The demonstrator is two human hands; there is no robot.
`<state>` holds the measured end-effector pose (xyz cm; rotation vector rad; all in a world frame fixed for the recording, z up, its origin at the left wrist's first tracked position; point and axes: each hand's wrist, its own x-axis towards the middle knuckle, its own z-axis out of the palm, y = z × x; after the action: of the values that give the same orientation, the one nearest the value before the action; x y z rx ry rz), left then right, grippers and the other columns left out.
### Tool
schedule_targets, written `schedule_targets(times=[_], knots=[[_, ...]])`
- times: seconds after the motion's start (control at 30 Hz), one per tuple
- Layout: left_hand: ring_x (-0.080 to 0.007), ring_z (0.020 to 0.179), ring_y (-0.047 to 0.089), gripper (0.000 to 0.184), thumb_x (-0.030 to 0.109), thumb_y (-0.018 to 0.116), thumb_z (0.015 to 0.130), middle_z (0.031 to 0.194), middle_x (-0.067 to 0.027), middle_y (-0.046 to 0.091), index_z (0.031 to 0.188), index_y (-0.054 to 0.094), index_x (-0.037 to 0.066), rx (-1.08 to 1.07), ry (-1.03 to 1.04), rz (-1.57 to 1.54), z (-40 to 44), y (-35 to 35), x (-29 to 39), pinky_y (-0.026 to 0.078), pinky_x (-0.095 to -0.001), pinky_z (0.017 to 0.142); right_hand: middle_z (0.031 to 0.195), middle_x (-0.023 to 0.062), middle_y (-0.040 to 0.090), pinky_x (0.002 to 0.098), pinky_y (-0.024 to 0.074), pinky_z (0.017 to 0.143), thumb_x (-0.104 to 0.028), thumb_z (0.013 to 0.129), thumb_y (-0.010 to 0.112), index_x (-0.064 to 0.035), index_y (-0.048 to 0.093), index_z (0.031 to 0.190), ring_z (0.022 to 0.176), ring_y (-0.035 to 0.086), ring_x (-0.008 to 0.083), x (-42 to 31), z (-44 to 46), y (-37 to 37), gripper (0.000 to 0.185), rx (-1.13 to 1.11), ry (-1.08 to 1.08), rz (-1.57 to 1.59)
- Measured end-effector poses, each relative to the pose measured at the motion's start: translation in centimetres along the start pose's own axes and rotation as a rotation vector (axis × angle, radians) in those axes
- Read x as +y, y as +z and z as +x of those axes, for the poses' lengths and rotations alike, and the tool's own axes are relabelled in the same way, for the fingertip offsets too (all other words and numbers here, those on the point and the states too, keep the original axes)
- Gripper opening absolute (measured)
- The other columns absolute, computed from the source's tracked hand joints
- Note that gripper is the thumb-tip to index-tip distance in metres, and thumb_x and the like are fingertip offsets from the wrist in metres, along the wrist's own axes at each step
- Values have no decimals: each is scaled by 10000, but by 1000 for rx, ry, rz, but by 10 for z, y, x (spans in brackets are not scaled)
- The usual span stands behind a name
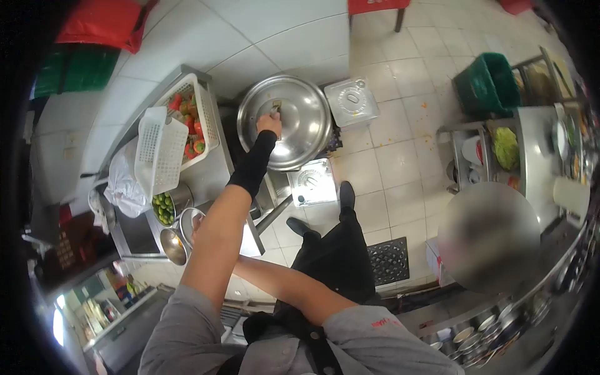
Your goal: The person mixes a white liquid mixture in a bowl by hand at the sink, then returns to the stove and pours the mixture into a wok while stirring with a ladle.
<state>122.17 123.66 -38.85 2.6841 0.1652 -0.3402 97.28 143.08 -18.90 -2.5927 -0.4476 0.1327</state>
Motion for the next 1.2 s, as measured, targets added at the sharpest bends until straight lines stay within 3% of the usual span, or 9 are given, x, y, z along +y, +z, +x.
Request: schedule_targets(times=[0.23,0.43,0.63,0.77,0.87,0.9,0.97,1.13,1.2], knots=[[-399,831,632,322,322,680,770,797,-219,661,785,676,0,23,-29,-382,12,19,10,489,-470,784,1241,198,541,440,534,780,-111,778,612,-10,735,968,1025,551,370,-5,3,-9,248,-22,-14,5],[-413,705,609,271,259,675,783,717,-239,626,741,673,-9,125,267,-395,-112,-158,160,481,-462,668,1271,209,535,439,530,806,-95,779,599,27,697,1047,1032,549,380,-8,8,-10,310,-24,-70,-78],[-377,659,623,243,219,646,819,697,-226,633,771,688,-16,32,379,-347,-185,-345,185,484,-432,639,1280,184,541,465,451,933,-187,832,574,-33,663,1102,1100,540,355,-10,-2,-18,323,39,-190,-139],[-185,563,593,300,270,642,828,628,-152,634,799,701,-23,34,443,-204,-207,-447,125,498,-350,605,1327,164,532,373,341,1103,-167,940,522,-23,537,1269,1224,495,292,-1,-11,10,359,507,-334,469],[-112,519,543,322,322,640,879,629,-27,623,867,726,11,42,303,-180,-193,-508,51,457,-290,499,1177,173,613,381,482,958,-137,879,566,34,634,1048,1135,556,276,-11,3,16,250,300,-20,313],[-140,570,593,312,319,611,891,641,-62,640,811,707,34,47,272,-153,-172,-518,14,490,-309,552,1123,186,597,432,541,838,-101,820,590,30,661,994,1072,573,318,-6,6,-16,229,-352,-111,140],[-154,535,571,289,309,583,902,610,-48,599,756,660,71,-13,120,-375,-122,-533,-63,458,-312,514,1108,205,558,457,557,784,-93,763,614,34,666,971,1025,568,378,-11,-3,-22,250,-59,-107,-13],[-111,413,356,264,133,436,862,593,-2,437,914,669,18,-17,-152,-933,-26,-534,-197,260,-264,365,1226,186,467,446,572,766,-85,688,666,27,622,1088,1054,529,388,-12,2,-21,418,-138,-112,-26],[-116,456,397,186,149,573,865,662,-35,520,884,693,8,15,-130,-871,15,-521,-239,280,-255,395,1223,173,471,452,566,796,-105,665,688,20,615,1096,1067,527,395,-11,-2,-19,455,-163,-80,-14]])
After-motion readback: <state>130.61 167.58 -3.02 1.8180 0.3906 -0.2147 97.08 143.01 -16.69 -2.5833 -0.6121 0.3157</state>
